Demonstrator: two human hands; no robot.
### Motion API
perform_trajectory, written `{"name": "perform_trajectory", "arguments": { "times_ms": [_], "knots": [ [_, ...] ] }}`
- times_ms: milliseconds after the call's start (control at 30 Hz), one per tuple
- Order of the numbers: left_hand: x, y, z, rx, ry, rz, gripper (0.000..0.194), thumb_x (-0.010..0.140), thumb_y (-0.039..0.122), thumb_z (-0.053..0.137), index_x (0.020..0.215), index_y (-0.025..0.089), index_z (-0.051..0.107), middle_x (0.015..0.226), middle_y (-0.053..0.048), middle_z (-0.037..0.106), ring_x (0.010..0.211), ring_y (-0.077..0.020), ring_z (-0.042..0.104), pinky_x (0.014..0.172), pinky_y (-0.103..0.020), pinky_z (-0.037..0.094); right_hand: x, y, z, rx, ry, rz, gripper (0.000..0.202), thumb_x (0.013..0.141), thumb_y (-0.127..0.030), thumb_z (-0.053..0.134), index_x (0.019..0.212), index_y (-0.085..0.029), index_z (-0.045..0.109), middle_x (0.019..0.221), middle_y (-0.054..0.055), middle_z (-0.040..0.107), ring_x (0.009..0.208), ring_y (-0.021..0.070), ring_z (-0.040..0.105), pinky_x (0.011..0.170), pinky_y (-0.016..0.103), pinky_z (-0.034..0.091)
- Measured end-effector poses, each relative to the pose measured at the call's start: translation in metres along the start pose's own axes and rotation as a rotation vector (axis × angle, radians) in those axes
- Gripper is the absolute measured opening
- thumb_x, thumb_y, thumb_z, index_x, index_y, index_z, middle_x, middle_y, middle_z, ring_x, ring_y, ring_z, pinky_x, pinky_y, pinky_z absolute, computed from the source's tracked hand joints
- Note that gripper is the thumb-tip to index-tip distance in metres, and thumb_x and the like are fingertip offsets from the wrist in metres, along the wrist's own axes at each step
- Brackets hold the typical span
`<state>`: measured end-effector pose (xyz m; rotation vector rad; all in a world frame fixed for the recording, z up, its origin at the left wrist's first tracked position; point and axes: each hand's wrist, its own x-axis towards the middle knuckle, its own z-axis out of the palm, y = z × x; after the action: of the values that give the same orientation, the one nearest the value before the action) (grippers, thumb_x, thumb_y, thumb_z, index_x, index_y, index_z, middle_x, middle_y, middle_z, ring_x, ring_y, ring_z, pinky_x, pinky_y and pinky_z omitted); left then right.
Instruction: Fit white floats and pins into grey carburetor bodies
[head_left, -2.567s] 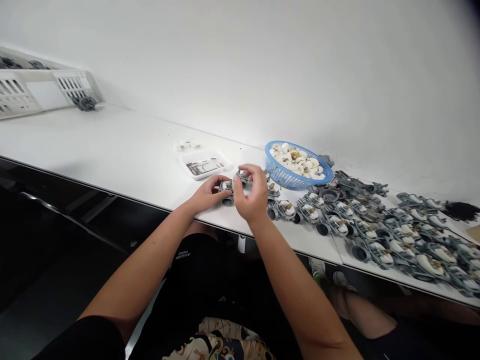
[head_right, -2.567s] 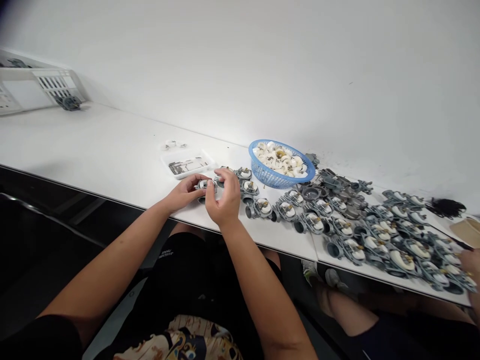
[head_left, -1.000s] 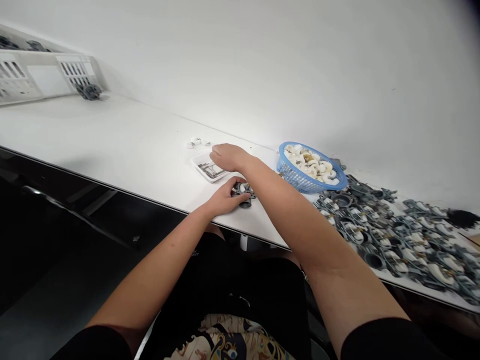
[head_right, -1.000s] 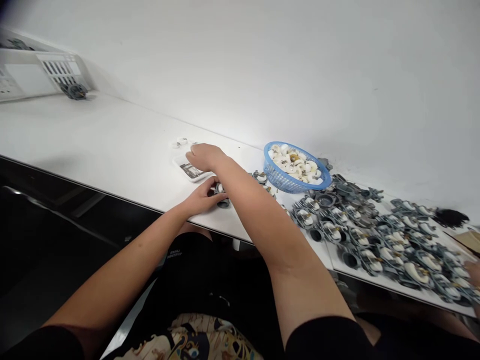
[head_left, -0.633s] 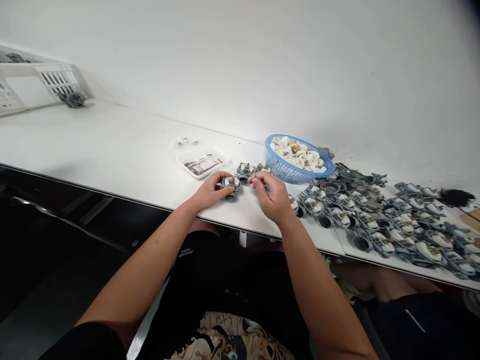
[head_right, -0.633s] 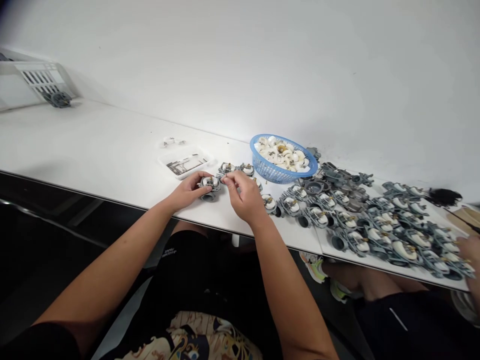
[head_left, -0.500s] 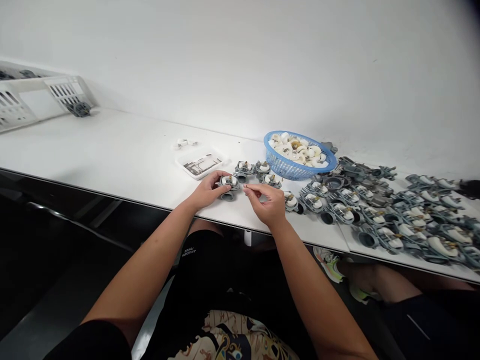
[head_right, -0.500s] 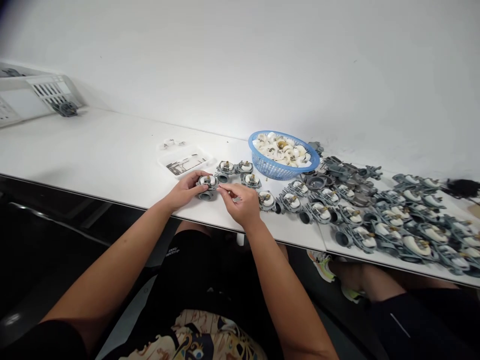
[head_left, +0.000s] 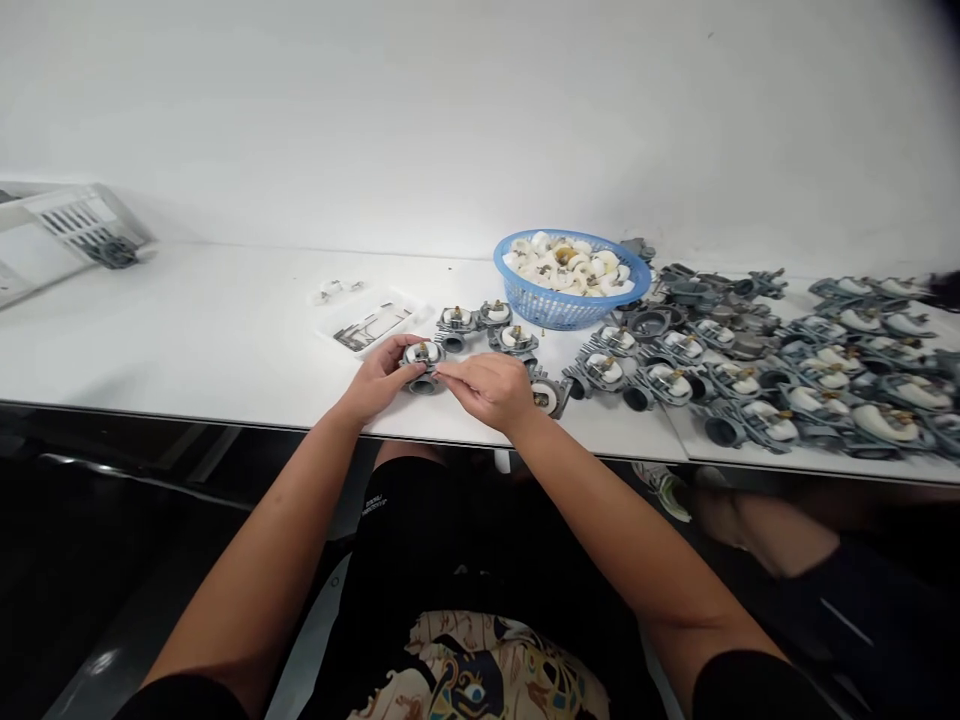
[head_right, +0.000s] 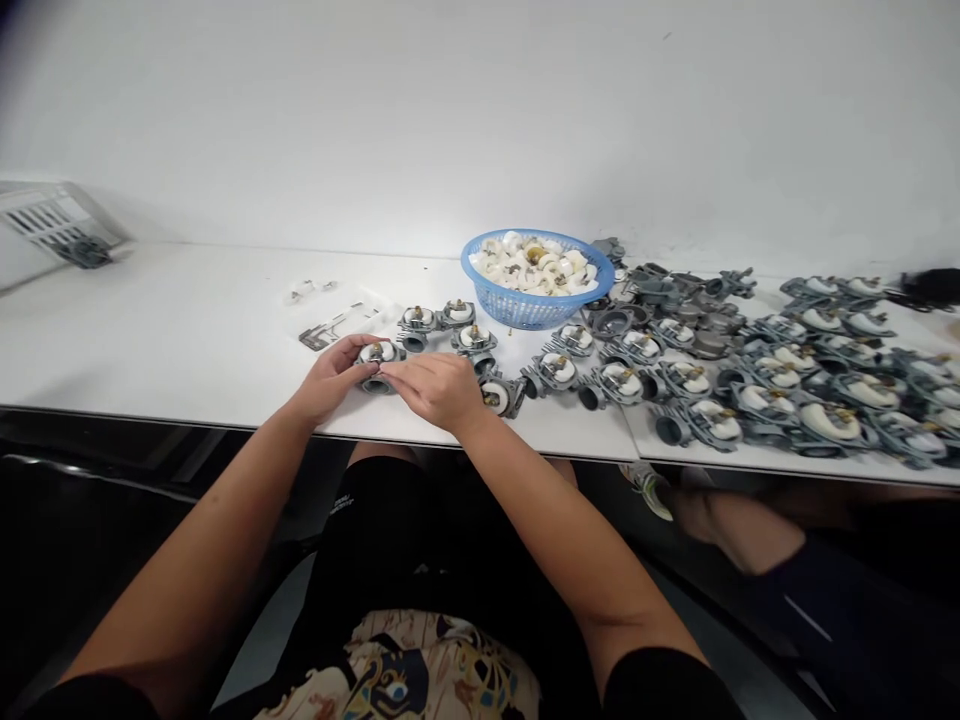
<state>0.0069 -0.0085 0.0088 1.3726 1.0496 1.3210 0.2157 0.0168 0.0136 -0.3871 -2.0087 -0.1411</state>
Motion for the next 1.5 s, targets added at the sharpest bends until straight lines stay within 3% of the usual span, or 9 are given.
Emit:
{"name": "perform_trajectory", "arguments": {
  "times_ms": [267, 467, 733, 867, 1000, 1100, 1200, 1300, 1500],
  "knots": [
    [-0.001, 0.003, 0.002, 0.057, 0.025, -0.012, 0.047, 0.074, 0.037, 0.082, 0.114, 0.019, 0.063, 0.113, -0.007, 0.066, 0.108, -0.0223, 0.061, 0.092, -0.034, 0.053, -0.007, 0.003, -0.004, 0.06, -0.33, 0.15, 0.025, 0.104, -0.036, 0.056, 0.101, -0.024, 0.077, 0.097, 0.002, 0.08, 0.086, 0.0155, 0.075, 0.078, 0.026, 0.053],
    [-0.001, 0.003, 0.002, 0.076, 0.031, 0.005, 0.048, 0.072, 0.039, 0.082, 0.111, 0.018, 0.063, 0.115, -0.009, 0.067, 0.112, -0.0248, 0.061, 0.096, -0.038, 0.053, -0.009, -0.008, 0.0, -0.015, -0.398, 0.119, 0.028, 0.108, -0.034, 0.048, 0.11, -0.022, 0.074, 0.103, 0.003, 0.079, 0.092, 0.0147, 0.073, 0.077, 0.027, 0.05],
    [-0.003, 0.001, 0.001, 0.073, 0.022, -0.034, 0.049, 0.074, 0.04, 0.082, 0.114, 0.02, 0.062, 0.115, -0.008, 0.066, 0.109, -0.0245, 0.062, 0.088, -0.036, 0.055, -0.027, -0.034, -0.045, -0.169, -0.006, -0.02, 0.007, 0.099, -0.02, 0.057, 0.101, -0.023, 0.063, 0.094, 0.004, 0.074, 0.093, 0.0213, 0.065, 0.087, 0.039, 0.051],
    [0.0, -0.005, -0.006, 0.176, 0.069, 0.005, 0.055, 0.075, 0.042, 0.079, 0.122, 0.022, 0.058, 0.136, -0.011, 0.059, 0.131, -0.0308, 0.054, 0.099, -0.043, 0.053, -0.046, -0.021, -0.079, -0.213, 0.137, 0.142, 0.014, 0.099, -0.016, 0.05, 0.105, -0.025, 0.06, 0.103, 0.008, 0.072, 0.102, 0.0244, 0.065, 0.093, 0.046, 0.053],
    [-0.009, -0.003, -0.005, 0.437, 0.224, 0.244, 0.074, 0.073, 0.042, 0.08, 0.138, 0.026, 0.046, 0.154, -0.012, 0.045, 0.146, -0.0343, 0.04, 0.116, -0.054, 0.039, -0.059, -0.007, -0.089, -0.152, 0.166, 0.266, 0.016, 0.102, -0.017, 0.046, 0.107, -0.024, 0.059, 0.108, 0.011, 0.07, 0.106, 0.0249, 0.067, 0.093, 0.047, 0.055],
    [-0.029, 0.006, 0.021, 0.703, 0.305, 0.519, 0.068, 0.072, 0.034, 0.082, 0.133, 0.025, 0.052, 0.145, -0.011, 0.054, 0.142, -0.0355, 0.044, 0.122, -0.056, 0.031, -0.064, -0.005, -0.086, -0.126, 0.184, 0.289, 0.016, 0.102, -0.018, 0.045, 0.108, -0.024, 0.059, 0.111, 0.012, 0.069, 0.108, 0.0252, 0.067, 0.093, 0.047, 0.057],
    [-0.048, 0.01, 0.068, 0.877, 0.089, 0.612, 0.05, 0.079, 0.031, 0.075, 0.125, 0.027, 0.058, 0.13, -0.009, 0.065, 0.128, -0.0345, 0.056, 0.116, -0.054, 0.038, -0.068, -0.007, -0.083, -0.164, 0.192, 0.334, 0.016, 0.104, -0.022, 0.044, 0.107, -0.024, 0.059, 0.11, 0.013, 0.069, 0.106, 0.0257, 0.067, 0.092, 0.047, 0.057],
    [-0.055, 0.011, 0.114, 0.971, -0.119, 0.502, 0.048, 0.089, 0.032, 0.063, 0.136, 0.025, 0.053, 0.137, -0.012, 0.062, 0.124, -0.0332, 0.059, 0.106, -0.048, 0.045, -0.071, -0.009, -0.083, -0.188, 0.235, 0.376, 0.016, 0.104, -0.024, 0.045, 0.107, -0.023, 0.06, 0.111, 0.013, 0.067, 0.107, 0.0262, 0.067, 0.093, 0.047, 0.056],
    [-0.037, 0.001, 0.141, 0.946, -0.034, 0.136, 0.057, 0.086, 0.039, 0.069, 0.136, 0.016, 0.053, 0.133, -0.018, 0.064, 0.123, -0.0412, 0.056, 0.101, -0.055, 0.045, -0.072, -0.009, -0.083, -0.164, 0.269, 0.396, 0.015, 0.103, -0.022, 0.046, 0.108, -0.022, 0.06, 0.114, 0.014, 0.064, 0.11, 0.0261, 0.065, 0.093, 0.046, 0.058]
  ]
}}
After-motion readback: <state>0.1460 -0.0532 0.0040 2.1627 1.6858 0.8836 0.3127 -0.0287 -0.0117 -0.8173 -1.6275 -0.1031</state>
